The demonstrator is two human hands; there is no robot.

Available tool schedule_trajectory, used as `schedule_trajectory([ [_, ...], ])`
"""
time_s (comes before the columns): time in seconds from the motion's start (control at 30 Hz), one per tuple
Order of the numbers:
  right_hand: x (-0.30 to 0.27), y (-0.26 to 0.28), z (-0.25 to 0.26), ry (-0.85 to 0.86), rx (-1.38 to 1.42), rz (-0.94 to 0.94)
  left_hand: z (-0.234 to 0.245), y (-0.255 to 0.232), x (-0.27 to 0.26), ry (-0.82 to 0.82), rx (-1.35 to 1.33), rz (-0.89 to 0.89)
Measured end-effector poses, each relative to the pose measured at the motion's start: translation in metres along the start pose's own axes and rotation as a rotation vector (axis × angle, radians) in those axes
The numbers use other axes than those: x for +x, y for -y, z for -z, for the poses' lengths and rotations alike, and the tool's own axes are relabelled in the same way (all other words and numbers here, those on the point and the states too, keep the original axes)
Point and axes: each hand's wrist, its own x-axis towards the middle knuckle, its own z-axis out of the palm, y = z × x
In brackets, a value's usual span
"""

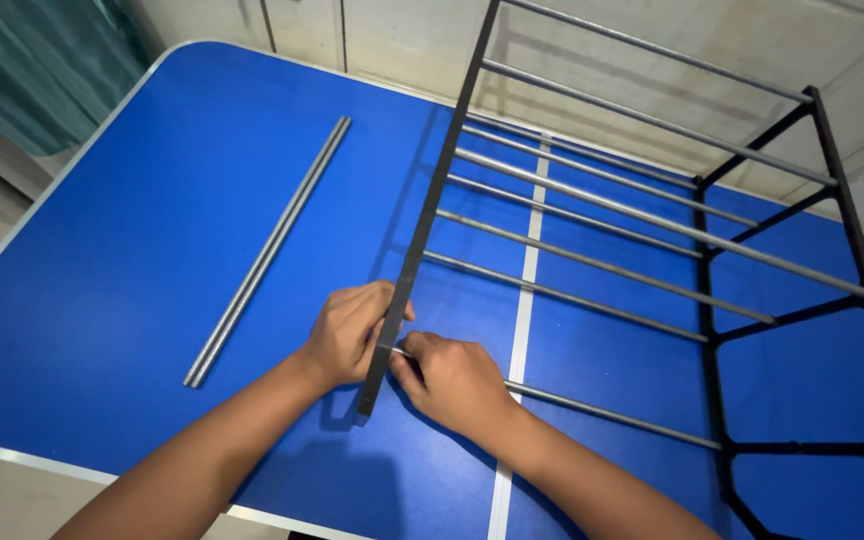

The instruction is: The person inserts multiple metal rods into a black metal frame on a blue table, building a multi-tiered rack. The person repeatedly picks up rods and slides them into the frame slots, completing the assembly.

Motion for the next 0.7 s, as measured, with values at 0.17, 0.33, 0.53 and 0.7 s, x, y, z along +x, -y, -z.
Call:
schedule_trajectory([
  [0.17, 0.001, 0.0, 0.0, -0.014, 0.024, -0.018, 0.001, -0.001, 0.0, 0.018, 0.027, -0.033],
  [0.33, -0.002, 0.002, 0.003, -0.079, 0.059, -0.057, 0.002, -0.001, 0.001, 0.029, 0.026, -0.043],
  [0.53, -0.001, -0.004, 0.005, -0.236, -0.053, 0.129, 0.001, -0.001, 0.0, 0.052, 0.1, -0.049],
  [0.7, 0.0, 0.002, 0.013, -0.173, -0.085, 0.184, 0.006, 0.0, 0.003, 0.009, 0.039, -0.052],
])
